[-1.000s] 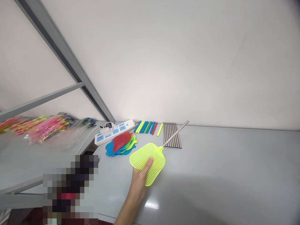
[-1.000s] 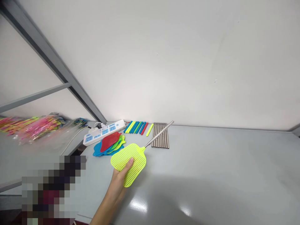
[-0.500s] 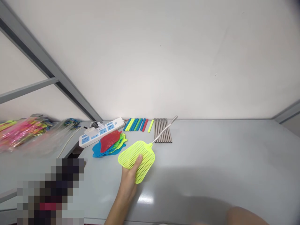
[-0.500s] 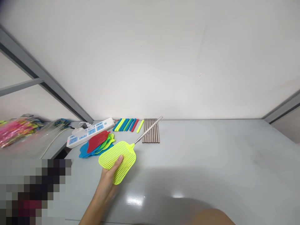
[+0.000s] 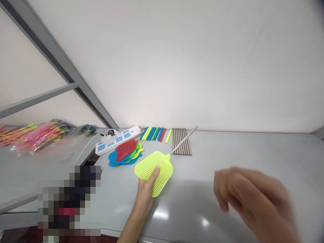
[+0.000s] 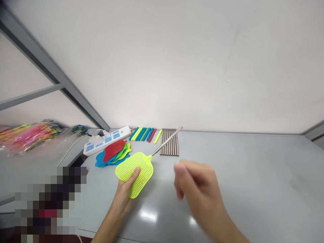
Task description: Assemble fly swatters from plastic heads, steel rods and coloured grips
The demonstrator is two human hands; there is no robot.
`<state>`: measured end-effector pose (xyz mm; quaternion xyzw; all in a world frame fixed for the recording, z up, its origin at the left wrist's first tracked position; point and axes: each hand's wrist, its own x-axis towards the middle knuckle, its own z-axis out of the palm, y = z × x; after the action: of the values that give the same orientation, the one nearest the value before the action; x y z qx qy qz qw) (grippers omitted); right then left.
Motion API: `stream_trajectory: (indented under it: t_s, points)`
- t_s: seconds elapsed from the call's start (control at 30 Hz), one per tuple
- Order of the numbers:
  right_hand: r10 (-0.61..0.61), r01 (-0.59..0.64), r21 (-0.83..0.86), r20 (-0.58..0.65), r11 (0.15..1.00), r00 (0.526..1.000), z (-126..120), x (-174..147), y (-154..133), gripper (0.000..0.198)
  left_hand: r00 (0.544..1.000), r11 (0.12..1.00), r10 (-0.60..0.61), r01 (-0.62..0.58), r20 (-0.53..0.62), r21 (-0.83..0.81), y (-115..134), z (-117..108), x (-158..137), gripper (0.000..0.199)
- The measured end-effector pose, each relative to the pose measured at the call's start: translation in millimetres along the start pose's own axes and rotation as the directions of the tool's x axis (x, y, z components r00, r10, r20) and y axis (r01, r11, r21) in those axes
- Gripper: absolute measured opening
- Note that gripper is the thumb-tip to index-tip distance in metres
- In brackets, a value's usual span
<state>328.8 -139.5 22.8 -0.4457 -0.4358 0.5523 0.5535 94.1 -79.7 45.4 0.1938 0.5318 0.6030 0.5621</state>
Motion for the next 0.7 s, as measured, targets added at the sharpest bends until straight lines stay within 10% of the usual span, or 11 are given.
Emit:
stream_trajectory:
  t_s: [0.13,0.4,0.53,0.6,0.7]
  points:
    - [0.032,-0.027,0.034,-0.133,0.999,0.991,70,80,-46,0.032,0.998,0.998,-0.059,0.060,0.032,-0.026,-7,0,-2,0.055]
    - [0.182,-0.145,0.408,-0.053,0.901,0.982,54,82,9,0.027,0.932,0.976,-0.202,0.167,0.302,0.140,-37,9,-15,0.046]
    - [0.186,-0.102,0.506,-0.119,0.857,0.975,32,91,1,0.018,0.804,0.949,-0.178,-0.011,0.567,0.314,-23,6,10,0.039]
    - [0.201,-0.108,0.499,-0.138,0.860,0.970,18,95,-6,0.018,0.831,0.905,-0.084,-0.168,0.550,0.392,-15,8,37,0.039]
    - [0.252,-0.186,0.427,-0.102,0.885,0.962,-1,97,-18,0.024,0.814,0.559,0.304,-0.573,0.495,0.599,-9,20,88,0.030]
